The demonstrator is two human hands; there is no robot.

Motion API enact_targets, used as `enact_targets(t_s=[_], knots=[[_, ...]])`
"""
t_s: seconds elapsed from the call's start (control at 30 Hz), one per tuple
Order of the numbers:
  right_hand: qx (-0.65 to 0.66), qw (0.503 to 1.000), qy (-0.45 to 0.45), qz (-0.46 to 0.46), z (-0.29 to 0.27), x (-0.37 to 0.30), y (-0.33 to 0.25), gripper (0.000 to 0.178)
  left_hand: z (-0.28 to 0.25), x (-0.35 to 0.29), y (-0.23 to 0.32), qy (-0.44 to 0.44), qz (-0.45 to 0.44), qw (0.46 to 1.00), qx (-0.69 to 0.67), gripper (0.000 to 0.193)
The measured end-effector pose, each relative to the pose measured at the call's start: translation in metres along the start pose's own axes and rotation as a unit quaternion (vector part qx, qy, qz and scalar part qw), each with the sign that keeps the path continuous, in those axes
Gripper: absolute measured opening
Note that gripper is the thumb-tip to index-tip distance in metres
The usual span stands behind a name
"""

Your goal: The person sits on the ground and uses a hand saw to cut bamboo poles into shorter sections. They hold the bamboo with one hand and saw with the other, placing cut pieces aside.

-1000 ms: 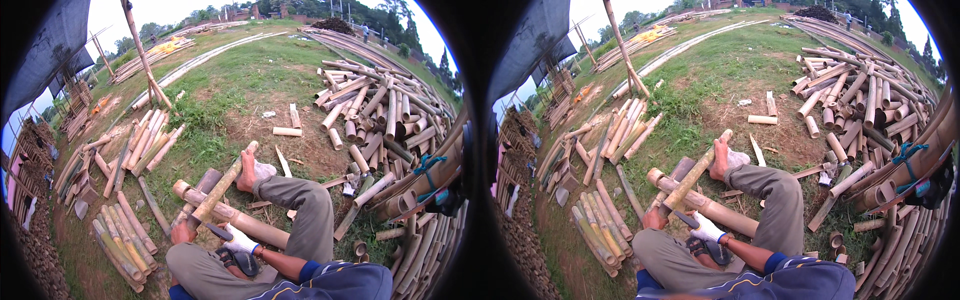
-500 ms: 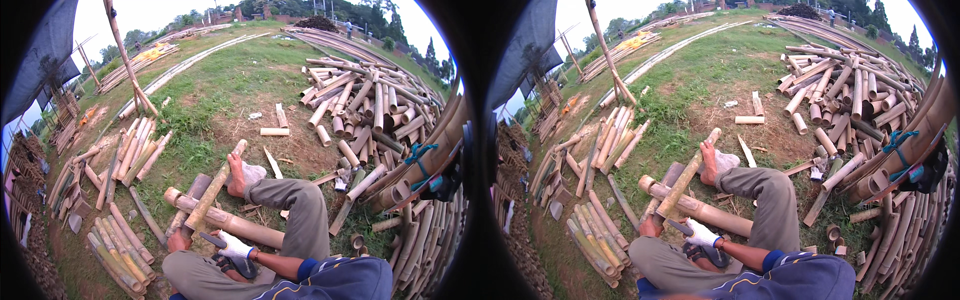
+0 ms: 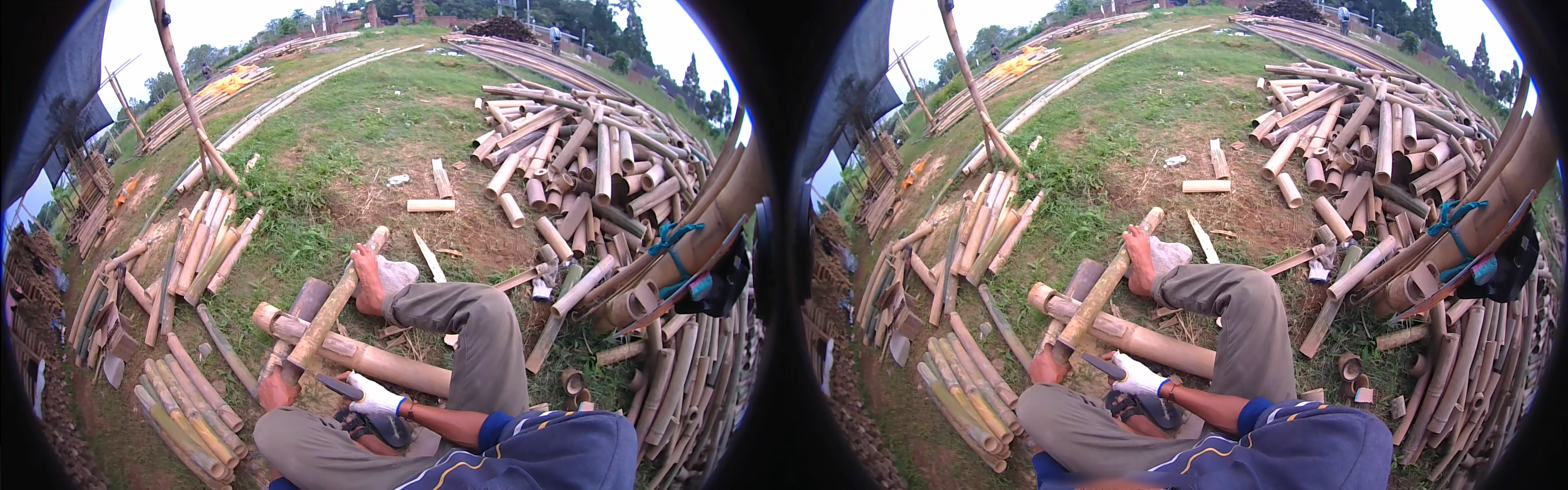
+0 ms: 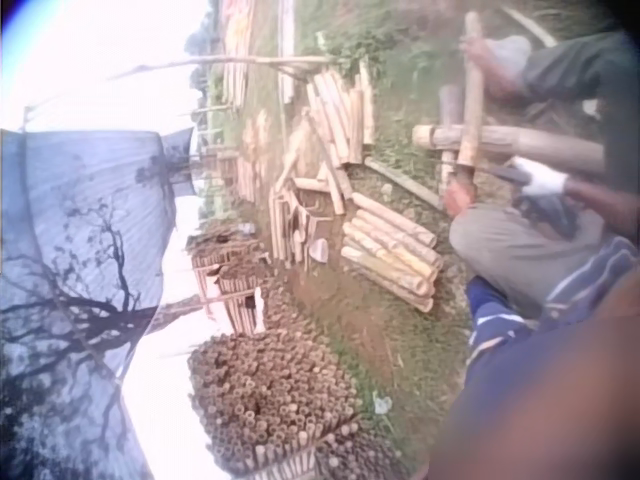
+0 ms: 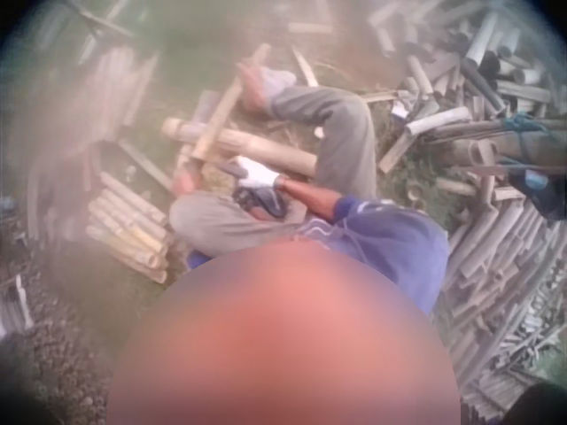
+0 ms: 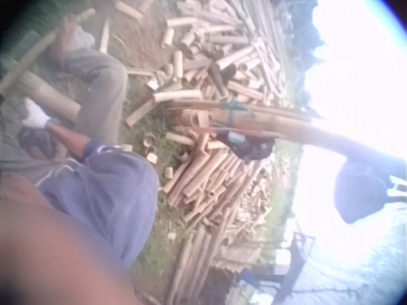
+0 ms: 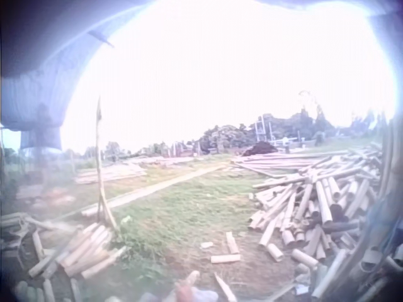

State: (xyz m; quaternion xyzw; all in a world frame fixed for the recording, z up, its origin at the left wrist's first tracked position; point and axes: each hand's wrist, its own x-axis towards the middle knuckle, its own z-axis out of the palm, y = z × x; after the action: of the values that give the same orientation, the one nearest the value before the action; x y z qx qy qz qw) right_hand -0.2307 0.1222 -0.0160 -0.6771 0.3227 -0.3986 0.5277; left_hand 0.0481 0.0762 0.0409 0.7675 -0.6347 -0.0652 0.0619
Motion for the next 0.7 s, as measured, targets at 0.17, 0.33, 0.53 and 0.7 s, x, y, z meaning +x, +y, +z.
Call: enact_targets(t_s=[0.17,0.33,0.53,0.7], knots=[[-0.025,0.998,-0.020,0.047,0.010,0.010,-0.008,0.063,-0.005,-0.007,-0.018,0.007,-0.006,1.000,0.016,0.070],[-0.063,0.997,0.030,0.038,-0.013,-0.006,-0.009,0.064,0.011,0.000,0.016,0.041,0.039,0.998,-0.021,0.065],[0.012,0.999,-0.020,0.046,0.022,0.005,-0.003,0.063,0.000,-0.011,-0.027,0.049,0.007,0.999,-0.017,0.058],[-0.009,0.998,-0.013,0.055,-0.017,0.001,-0.006,0.065,0.005,0.008,0.011,0.015,0.029,0.999,-0.017,0.061]])
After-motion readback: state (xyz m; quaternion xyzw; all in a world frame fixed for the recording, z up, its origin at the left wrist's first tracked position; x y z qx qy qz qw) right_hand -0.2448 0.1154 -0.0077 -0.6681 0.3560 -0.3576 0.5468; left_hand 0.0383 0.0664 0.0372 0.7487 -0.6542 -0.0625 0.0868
